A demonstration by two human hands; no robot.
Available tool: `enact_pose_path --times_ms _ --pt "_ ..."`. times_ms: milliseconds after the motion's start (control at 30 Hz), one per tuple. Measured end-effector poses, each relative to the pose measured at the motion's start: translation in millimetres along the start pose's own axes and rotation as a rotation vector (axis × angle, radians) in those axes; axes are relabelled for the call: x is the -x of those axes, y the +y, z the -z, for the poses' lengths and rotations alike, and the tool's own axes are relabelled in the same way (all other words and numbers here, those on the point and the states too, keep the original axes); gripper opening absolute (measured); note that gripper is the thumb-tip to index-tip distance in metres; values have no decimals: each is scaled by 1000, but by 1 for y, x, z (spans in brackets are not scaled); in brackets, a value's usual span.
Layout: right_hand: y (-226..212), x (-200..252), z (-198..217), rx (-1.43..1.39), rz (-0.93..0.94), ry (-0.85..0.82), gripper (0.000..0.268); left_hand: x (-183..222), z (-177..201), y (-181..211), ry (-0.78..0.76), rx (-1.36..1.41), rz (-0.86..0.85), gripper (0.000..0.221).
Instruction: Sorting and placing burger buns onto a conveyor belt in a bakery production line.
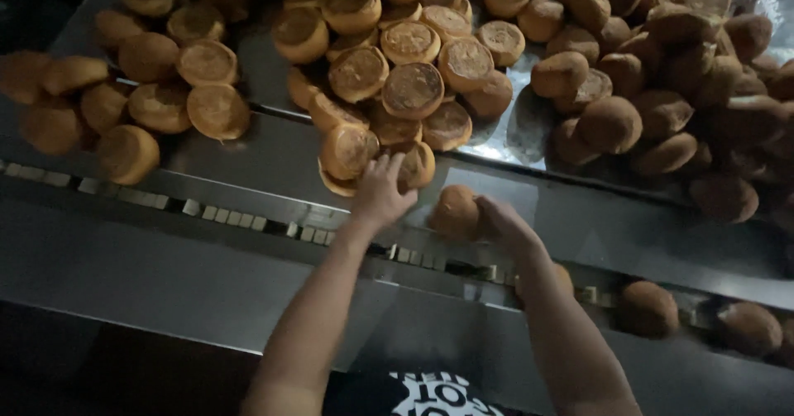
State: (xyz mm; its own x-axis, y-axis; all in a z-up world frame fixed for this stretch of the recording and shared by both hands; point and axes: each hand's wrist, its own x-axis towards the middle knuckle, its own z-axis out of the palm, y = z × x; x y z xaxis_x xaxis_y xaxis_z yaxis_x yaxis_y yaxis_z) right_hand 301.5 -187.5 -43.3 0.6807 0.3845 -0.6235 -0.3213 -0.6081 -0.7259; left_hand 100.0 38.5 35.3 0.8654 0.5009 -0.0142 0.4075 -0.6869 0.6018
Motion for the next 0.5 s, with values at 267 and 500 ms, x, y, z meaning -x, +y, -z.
enact_pose_path --times_ms 267,500 --pt "-22 168 -2 657 -49 -93 56 1 57 -17 -47 546 159 59" --pt "-28 188 -17 827 287 281 72 23 75 -11 -195 655 228 41"
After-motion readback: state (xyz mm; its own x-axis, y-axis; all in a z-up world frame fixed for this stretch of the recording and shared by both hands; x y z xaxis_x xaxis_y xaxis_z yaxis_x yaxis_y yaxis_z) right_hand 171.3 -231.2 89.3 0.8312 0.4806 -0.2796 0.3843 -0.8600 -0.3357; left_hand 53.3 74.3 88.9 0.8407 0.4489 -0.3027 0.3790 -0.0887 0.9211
